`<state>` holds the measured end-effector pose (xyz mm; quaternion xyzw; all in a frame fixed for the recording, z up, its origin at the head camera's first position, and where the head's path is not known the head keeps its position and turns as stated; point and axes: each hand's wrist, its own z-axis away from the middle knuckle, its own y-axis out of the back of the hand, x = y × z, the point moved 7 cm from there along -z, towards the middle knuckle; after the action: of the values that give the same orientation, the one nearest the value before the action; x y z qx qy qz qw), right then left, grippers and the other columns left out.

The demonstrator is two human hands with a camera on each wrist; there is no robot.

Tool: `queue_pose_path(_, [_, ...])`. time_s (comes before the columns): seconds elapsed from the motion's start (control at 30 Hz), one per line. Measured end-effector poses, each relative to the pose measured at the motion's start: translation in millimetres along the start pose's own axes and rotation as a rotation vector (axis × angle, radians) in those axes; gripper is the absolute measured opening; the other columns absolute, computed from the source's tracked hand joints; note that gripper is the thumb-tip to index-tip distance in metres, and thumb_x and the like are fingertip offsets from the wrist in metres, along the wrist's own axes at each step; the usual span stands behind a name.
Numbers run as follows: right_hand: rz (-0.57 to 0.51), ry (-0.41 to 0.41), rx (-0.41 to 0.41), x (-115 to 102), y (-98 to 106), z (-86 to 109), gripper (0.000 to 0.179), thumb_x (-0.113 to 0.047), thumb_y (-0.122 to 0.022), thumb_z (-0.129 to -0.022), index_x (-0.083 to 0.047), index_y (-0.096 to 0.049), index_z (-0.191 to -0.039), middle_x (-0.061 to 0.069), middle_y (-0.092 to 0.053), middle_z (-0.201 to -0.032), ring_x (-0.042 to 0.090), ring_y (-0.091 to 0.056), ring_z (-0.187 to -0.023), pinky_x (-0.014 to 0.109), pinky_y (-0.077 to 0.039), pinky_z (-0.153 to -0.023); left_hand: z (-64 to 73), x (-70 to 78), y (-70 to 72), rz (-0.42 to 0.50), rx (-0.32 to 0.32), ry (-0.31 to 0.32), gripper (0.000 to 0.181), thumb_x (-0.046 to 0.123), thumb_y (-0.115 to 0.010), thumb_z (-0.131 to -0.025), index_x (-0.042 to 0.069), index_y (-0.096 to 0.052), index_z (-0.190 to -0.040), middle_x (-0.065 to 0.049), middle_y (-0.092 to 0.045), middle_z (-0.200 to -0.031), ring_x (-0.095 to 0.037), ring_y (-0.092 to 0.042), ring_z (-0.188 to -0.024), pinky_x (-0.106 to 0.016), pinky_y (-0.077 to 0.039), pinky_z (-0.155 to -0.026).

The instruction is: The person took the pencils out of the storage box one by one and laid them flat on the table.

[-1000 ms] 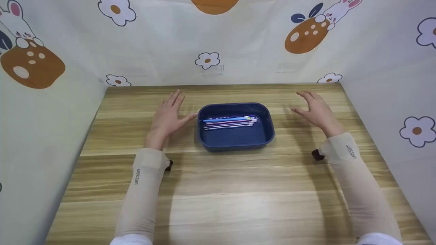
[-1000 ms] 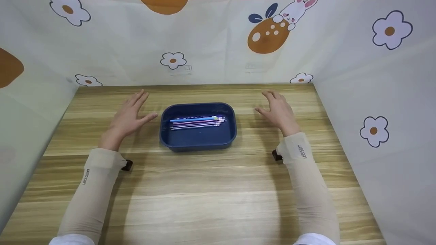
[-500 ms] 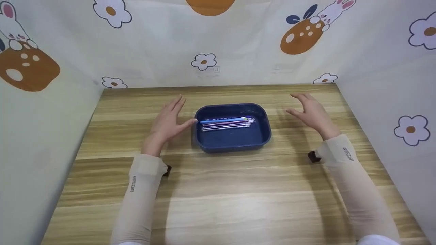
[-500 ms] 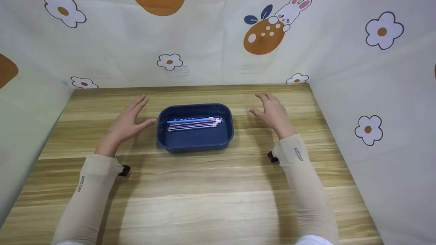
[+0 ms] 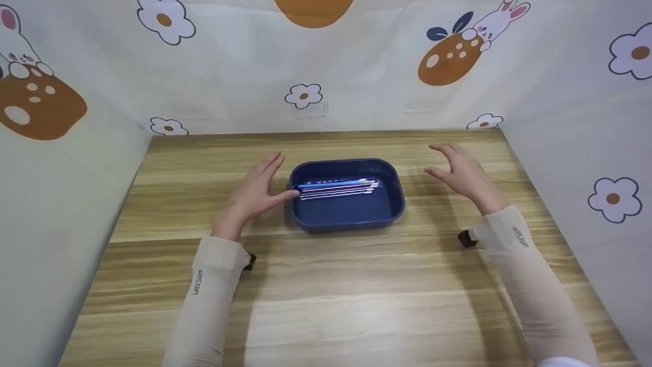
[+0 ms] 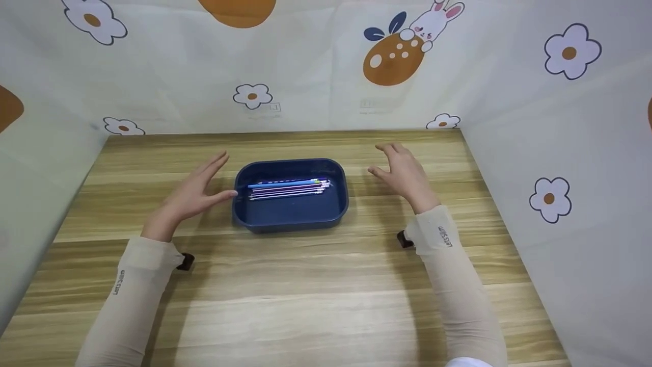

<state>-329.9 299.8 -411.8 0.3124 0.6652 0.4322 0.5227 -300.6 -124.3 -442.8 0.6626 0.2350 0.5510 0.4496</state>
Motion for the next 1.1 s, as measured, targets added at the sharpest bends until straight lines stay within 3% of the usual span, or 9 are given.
queue_pose_path(0.23, [0.0,0.027,0.014,-7.2,1.6,-1.1,0.063,-0.035,-0.067,-0.095,-0.004,-0.047,-0.146,0.023,-0.049,-0.146,0.045,-0.045,-0.135,0.062,-0.038,-0.111,-1.9,6.3,-6.9,0.058,-0.028,-0.035,0.098,0.057,-0.068,-0.087,0.021,-0.014,-0.162,-0.005,-0.01,-0.17,-0.032,-0.01,-0.156,-0.056,-0.016,-0.126])
queue_pose_path(0.53, [-0.008,0.085,0.037,-17.2,-3.2,-0.9,0.062,-0.033,-0.07,-0.093,-0.002,-0.05,-0.143,0.022,-0.053,-0.143,0.043,-0.05,-0.132,0.059,-0.041,-0.109,-2.5,15.4,-21.7,0.094,-0.08,-0.096,0.112,0.053,-0.08,-0.078,0.019,-0.013,-0.162,-0.005,-0.009,-0.17,-0.029,-0.009,-0.157,-0.054,-0.015,-0.127])
queue_pose_path(0.9, [-0.034,0.108,0.02,-24.0,-12.6,-0.1,0.06,-0.029,-0.07,-0.093,-0.002,-0.05,-0.143,0.02,-0.054,-0.142,0.041,-0.051,-0.131,0.056,-0.041,-0.11,-3.9,15.0,-39.3,0.119,-0.145,-0.175,0.129,0.058,-0.084,-0.069,0.007,-0.009,-0.161,-0.012,-0.005,-0.169,-0.032,-0.006,-0.157,-0.052,-0.013,-0.128])
queue_pose_path(1.1, [-0.037,0.12,0.024,-28.3,-17.0,-1.0,0.059,-0.03,-0.07,-0.093,-0.003,-0.051,-0.142,0.019,-0.054,-0.142,0.04,-0.051,-0.131,0.056,-0.042,-0.111,-5.9,12.3,-41.8,0.131,-0.151,-0.176,0.13,0.056,-0.086,-0.068,0.007,-0.01,-0.161,-0.012,-0.005,-0.17,-0.032,-0.006,-0.157,-0.052,-0.013,-0.127])
